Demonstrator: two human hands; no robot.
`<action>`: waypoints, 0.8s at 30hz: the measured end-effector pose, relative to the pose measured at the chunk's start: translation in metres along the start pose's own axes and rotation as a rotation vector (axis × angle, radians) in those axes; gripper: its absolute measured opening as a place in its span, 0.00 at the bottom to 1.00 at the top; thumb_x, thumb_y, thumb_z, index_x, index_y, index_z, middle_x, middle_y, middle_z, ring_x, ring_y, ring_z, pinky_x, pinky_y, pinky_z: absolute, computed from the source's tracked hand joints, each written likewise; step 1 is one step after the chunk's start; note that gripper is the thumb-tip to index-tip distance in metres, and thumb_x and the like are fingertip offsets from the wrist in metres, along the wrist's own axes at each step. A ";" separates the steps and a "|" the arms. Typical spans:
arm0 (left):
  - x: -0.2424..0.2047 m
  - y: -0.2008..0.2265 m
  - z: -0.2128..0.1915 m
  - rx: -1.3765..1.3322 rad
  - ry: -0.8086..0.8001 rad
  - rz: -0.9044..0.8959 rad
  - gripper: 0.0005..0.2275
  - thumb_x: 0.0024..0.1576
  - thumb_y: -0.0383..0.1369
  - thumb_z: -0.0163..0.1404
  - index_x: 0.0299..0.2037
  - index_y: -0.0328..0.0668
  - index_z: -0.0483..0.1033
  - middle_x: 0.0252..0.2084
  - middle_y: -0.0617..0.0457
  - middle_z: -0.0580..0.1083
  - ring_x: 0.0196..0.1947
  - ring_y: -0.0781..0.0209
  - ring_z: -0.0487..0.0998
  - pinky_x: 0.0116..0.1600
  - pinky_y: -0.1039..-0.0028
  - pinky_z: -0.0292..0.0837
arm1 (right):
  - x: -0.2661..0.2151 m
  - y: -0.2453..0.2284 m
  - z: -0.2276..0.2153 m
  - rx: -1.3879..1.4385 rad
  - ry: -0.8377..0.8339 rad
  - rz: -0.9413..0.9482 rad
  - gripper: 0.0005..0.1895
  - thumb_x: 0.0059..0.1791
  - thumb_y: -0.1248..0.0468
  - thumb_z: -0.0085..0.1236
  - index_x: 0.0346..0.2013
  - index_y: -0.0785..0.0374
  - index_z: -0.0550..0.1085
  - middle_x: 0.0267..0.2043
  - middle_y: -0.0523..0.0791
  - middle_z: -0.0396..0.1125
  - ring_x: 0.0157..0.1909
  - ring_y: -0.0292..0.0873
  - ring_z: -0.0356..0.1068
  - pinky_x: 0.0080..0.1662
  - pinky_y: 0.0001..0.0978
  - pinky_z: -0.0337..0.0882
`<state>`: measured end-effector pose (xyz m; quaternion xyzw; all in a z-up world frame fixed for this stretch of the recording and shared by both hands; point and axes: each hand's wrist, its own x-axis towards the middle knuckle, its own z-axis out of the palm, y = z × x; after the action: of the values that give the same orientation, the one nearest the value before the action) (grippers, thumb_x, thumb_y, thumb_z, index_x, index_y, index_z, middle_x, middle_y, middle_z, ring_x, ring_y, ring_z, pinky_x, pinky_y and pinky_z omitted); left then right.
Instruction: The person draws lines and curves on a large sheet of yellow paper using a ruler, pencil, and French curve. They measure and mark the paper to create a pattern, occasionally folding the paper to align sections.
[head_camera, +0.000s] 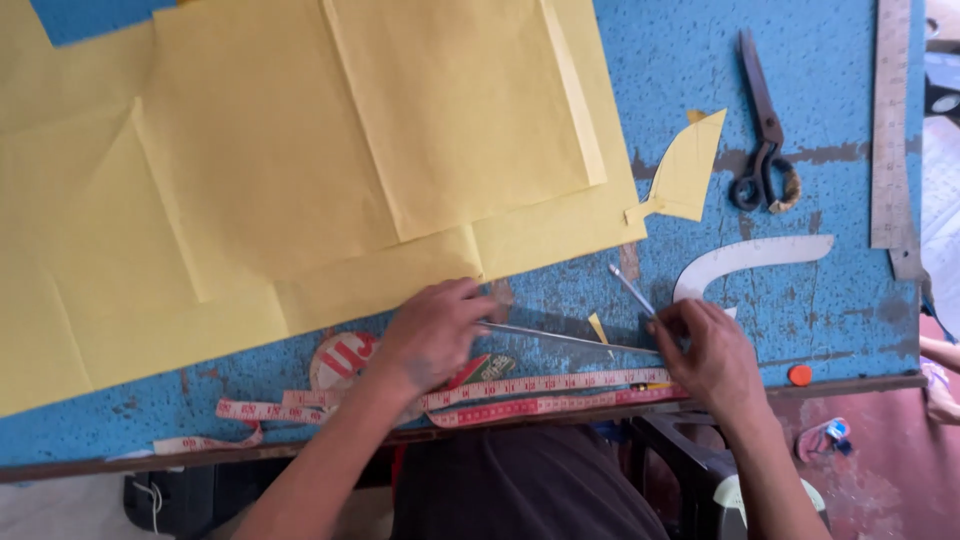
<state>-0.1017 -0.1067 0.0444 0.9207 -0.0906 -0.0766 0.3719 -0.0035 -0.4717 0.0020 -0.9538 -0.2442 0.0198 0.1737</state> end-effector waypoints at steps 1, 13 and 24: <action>0.000 -0.003 -0.012 0.009 0.007 0.009 0.04 0.59 0.32 0.51 0.39 0.50 0.80 0.34 0.48 0.72 0.39 0.42 0.76 0.48 0.57 0.71 | -0.003 -0.005 0.001 0.000 0.014 -0.003 0.06 0.47 0.54 0.63 0.34 0.50 0.77 0.25 0.42 0.69 0.37 0.48 0.73 0.42 0.42 0.71; 0.028 -0.057 -0.049 -0.050 0.457 -0.525 0.05 0.60 0.36 0.49 0.41 0.50 0.76 0.41 0.57 0.79 0.37 0.52 0.80 0.39 0.58 0.72 | -0.085 0.067 0.006 -0.281 -0.487 0.076 0.19 0.42 0.44 0.60 0.46 0.36 0.70 0.48 0.30 0.70 0.54 0.38 0.70 0.50 0.37 0.70; 0.004 -0.083 -0.045 -0.174 0.480 -0.507 0.02 0.58 0.36 0.53 0.38 0.52 0.77 0.30 0.58 0.79 0.29 0.62 0.79 0.39 0.68 0.72 | -0.068 0.085 0.010 -0.200 -0.351 -0.125 0.09 0.39 0.56 0.56 0.31 0.35 0.76 0.34 0.33 0.69 0.41 0.46 0.71 0.42 0.47 0.66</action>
<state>-0.0796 -0.0183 0.0182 0.8705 0.2375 0.0444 0.4288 -0.0252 -0.5704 -0.0395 -0.9312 -0.3301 0.1504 0.0341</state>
